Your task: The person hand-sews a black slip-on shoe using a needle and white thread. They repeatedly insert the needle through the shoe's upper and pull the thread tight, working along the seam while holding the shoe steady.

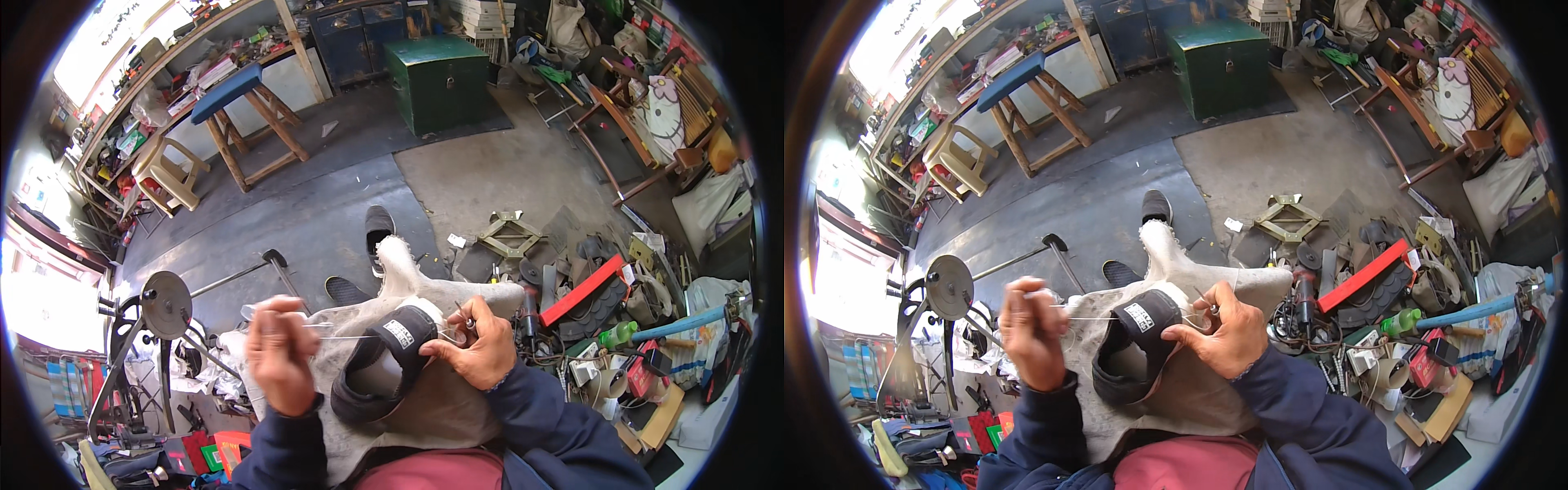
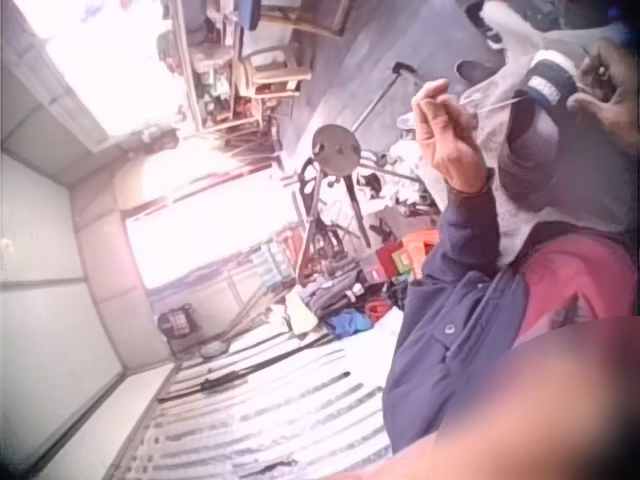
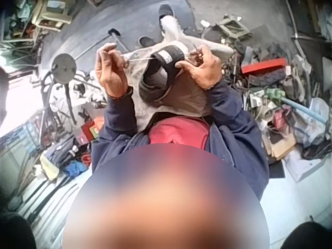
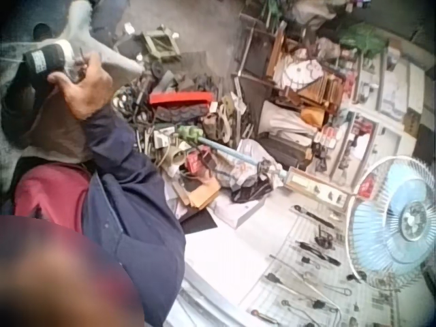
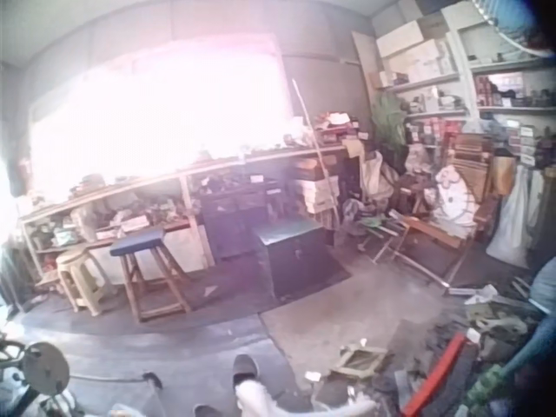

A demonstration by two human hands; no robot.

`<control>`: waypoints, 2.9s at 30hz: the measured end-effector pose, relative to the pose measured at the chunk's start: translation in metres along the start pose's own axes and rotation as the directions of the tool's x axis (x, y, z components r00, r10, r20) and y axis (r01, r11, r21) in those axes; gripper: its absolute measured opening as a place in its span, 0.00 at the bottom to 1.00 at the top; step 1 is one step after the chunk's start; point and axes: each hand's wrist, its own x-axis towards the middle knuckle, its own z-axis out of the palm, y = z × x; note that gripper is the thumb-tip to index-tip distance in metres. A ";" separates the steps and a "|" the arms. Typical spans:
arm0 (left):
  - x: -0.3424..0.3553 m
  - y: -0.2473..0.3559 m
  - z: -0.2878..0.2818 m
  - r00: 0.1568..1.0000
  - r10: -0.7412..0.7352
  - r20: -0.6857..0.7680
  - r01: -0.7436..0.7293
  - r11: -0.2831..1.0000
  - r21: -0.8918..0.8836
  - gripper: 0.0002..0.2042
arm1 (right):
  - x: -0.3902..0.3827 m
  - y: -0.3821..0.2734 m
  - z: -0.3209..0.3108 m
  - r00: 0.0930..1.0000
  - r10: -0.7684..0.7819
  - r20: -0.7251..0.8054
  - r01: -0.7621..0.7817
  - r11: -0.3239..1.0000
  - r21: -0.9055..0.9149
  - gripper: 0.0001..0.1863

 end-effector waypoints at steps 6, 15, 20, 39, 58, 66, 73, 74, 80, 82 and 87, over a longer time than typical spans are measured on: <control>0.011 0.021 -0.080 0.970 0.025 -0.241 -0.095 0.954 -0.283 0.16 | -0.004 0.008 0.008 0.996 -0.074 -0.051 0.074 0.997 -0.009 0.30; -0.021 -0.012 -0.146 0.932 -0.126 -0.340 0.024 0.958 -0.287 0.15 | -0.003 0.011 0.015 0.981 -0.191 -0.028 0.188 0.979 -0.084 0.27; -0.030 -0.012 -0.163 0.919 -0.274 -0.282 0.220 0.953 -0.210 0.15 | -0.002 0.011 0.009 0.991 -0.128 -0.049 0.129 0.992 0.007 0.25; -0.051 -0.014 0.045 0.875 -0.252 0.413 -0.129 0.701 0.701 0.21 | -0.047 0.036 -0.025 0.991 -0.135 -0.003 0.135 0.987 0.089 0.27; -0.051 -0.032 0.059 0.896 -0.402 0.188 0.302 0.863 0.406 0.11 | -0.059 0.023 -0.010 0.962 -0.234 0.138 0.209 0.962 0.174 0.30; -0.056 -0.032 0.065 0.942 -0.267 0.202 0.101 0.802 0.588 0.09 | -0.052 0.014 -0.020 0.958 -0.196 0.209 0.174 0.977 0.120 0.28; -0.053 -0.034 0.071 0.960 -0.115 0.255 -0.093 0.728 0.679 0.09 | 0.001 -0.001 -0.063 0.829 0.056 0.556 -0.170 0.973 0.155 0.20; -0.053 -0.035 0.071 0.961 -0.102 0.257 -0.099 0.740 0.665 0.09 | 0.010 -0.002 -0.067 0.789 0.101 0.606 -0.234 0.962 0.143 0.17; -0.047 -0.035 0.069 0.950 -0.090 0.300 -0.118 0.785 0.608 0.11 | 0.023 -0.006 -0.062 0.808 -0.223 0.545 0.239 0.970 0.044 0.19; -0.044 -0.034 0.069 0.944 -0.115 0.310 -0.101 0.794 0.599 0.12 | 0.020 -0.005 -0.060 0.799 -0.241 0.551 0.360 0.926 -0.117 0.22; -0.040 -0.032 0.069 0.943 -0.078 0.323 -0.111 0.843 0.526 0.11 | 0.022 0.001 -0.059 0.806 0.029 0.591 -0.105 0.990 0.096 0.17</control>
